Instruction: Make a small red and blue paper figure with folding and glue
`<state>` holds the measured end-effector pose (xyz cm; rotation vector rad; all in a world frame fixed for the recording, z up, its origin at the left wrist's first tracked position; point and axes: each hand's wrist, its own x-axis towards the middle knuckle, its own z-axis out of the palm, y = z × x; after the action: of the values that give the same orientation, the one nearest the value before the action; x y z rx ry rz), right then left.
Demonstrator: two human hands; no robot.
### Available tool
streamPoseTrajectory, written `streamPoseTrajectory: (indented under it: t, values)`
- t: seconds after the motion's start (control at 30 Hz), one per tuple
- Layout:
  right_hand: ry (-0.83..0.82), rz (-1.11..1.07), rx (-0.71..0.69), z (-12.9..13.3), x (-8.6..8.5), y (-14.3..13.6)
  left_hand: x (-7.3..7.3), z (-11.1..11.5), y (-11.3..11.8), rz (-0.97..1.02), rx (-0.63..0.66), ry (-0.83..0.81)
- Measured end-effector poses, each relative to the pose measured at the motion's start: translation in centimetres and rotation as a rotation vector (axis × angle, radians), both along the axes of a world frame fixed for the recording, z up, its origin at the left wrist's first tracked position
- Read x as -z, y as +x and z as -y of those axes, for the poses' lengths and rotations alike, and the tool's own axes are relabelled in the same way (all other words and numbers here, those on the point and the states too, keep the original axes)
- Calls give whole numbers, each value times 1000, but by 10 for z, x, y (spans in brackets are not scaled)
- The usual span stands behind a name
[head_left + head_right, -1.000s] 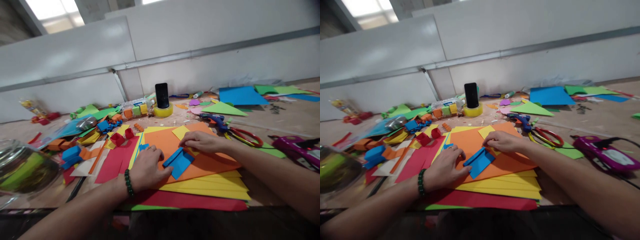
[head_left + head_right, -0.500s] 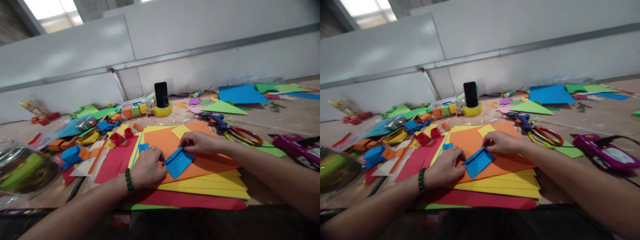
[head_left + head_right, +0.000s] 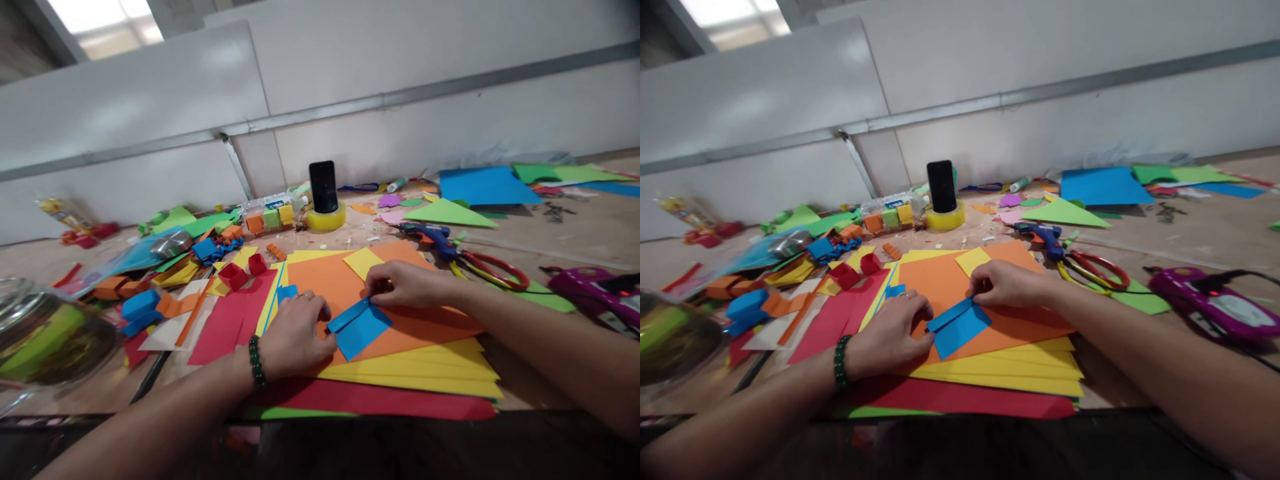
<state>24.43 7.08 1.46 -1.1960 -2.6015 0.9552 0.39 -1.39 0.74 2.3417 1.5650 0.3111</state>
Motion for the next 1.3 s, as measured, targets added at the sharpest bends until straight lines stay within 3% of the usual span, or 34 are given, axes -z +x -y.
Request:
streamPoseTrajectory:
  t: [0.2, 0.4, 0.6, 0.73, 0.97, 1.13, 1.3]
  values:
    - [79, -50, 5, 7, 6, 1, 1, 1, 3, 60, 37, 24]
    - [211, -60, -10, 11, 11, 3, 3, 4, 7, -5, 56, 99]
    - [347, 77, -168, 25, -8, 6, 0, 13, 6, -268, 243, 284]
    - [426, 199, -176, 39, -20, 5, -5, 19, 6, -389, 316, 342]
    - [582, 146, -405, 48, -16, 3, -16, 29, 5, -320, 331, 260]
    - [624, 168, -483, 50, -10, 2, -21, 23, 1, -263, 277, 173]
    - [689, 164, -523, 55, -3, -3, -21, 24, 0, -205, 299, 194]
